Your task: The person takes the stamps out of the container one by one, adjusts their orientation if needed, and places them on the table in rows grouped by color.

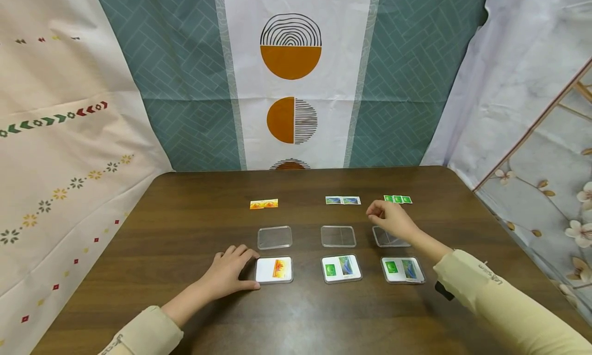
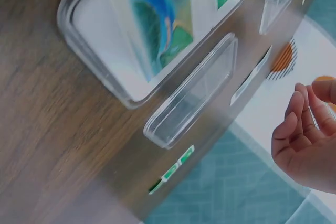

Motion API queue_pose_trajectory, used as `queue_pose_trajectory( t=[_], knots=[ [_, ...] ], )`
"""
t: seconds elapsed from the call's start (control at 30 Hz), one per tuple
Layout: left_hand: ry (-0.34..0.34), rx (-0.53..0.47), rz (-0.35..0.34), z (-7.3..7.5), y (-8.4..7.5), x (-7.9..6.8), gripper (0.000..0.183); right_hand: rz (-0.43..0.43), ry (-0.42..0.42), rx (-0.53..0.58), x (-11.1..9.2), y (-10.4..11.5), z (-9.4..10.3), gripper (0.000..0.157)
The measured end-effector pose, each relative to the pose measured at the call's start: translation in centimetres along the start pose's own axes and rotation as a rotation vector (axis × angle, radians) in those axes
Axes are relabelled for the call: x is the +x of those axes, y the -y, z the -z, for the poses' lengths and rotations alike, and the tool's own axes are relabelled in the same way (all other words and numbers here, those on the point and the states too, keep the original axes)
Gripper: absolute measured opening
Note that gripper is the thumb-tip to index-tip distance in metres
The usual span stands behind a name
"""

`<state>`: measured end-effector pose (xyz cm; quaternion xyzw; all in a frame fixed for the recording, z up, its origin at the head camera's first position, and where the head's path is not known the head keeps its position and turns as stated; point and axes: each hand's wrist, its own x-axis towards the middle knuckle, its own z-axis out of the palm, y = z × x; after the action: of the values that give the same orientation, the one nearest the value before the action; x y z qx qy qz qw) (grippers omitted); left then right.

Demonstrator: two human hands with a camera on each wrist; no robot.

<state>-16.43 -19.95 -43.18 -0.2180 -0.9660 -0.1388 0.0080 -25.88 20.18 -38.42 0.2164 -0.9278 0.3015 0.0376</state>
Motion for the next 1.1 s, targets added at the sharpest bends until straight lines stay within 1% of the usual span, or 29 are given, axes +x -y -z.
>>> queue_pose_trajectory(
  t=[0.17, 0.3, 0.4, 0.47, 0.67, 0.87, 0.97, 1.1],
  knots=[
    [-0.008, 0.005, 0.003, -0.1, 0.0, 0.0, 0.059, 0.028, 0.001, 0.009, -0.1, 0.8, -0.9, 0.004],
    [0.001, 0.008, -0.003, -0.2, 0.0, -0.1, 0.059, 0.051, 0.027, 0.022, -0.3, 1.6, -2.0, 0.004],
    [0.004, 0.009, -0.004, -0.3, 0.1, -0.1, 0.059, 0.070, 0.052, 0.054, -0.5, 2.4, -2.9, 0.003],
    [0.001, 0.008, -0.004, -0.3, 0.1, -0.1, 0.059, 0.080, 0.062, 0.097, -0.5, 3.0, -3.3, 0.002],
    [0.002, 0.005, 0.007, -0.2, 0.0, 0.1, 0.059, 0.092, 0.067, 0.205, -0.2, 4.8, -4.1, 0.004],
    [0.005, 0.008, 0.014, -0.2, -0.1, 0.2, 0.059, 0.104, 0.099, 0.223, 0.0, 5.8, -4.9, 0.004],
    [0.006, 0.006, 0.016, -0.2, -0.1, 0.2, 0.059, 0.123, 0.100, 0.234, 0.1, 6.2, -5.4, 0.003],
    [0.006, 0.004, 0.016, -0.2, -0.2, 0.1, 0.059, 0.143, 0.126, 0.262, 0.1, 6.8, -6.2, 0.005]
  ],
)
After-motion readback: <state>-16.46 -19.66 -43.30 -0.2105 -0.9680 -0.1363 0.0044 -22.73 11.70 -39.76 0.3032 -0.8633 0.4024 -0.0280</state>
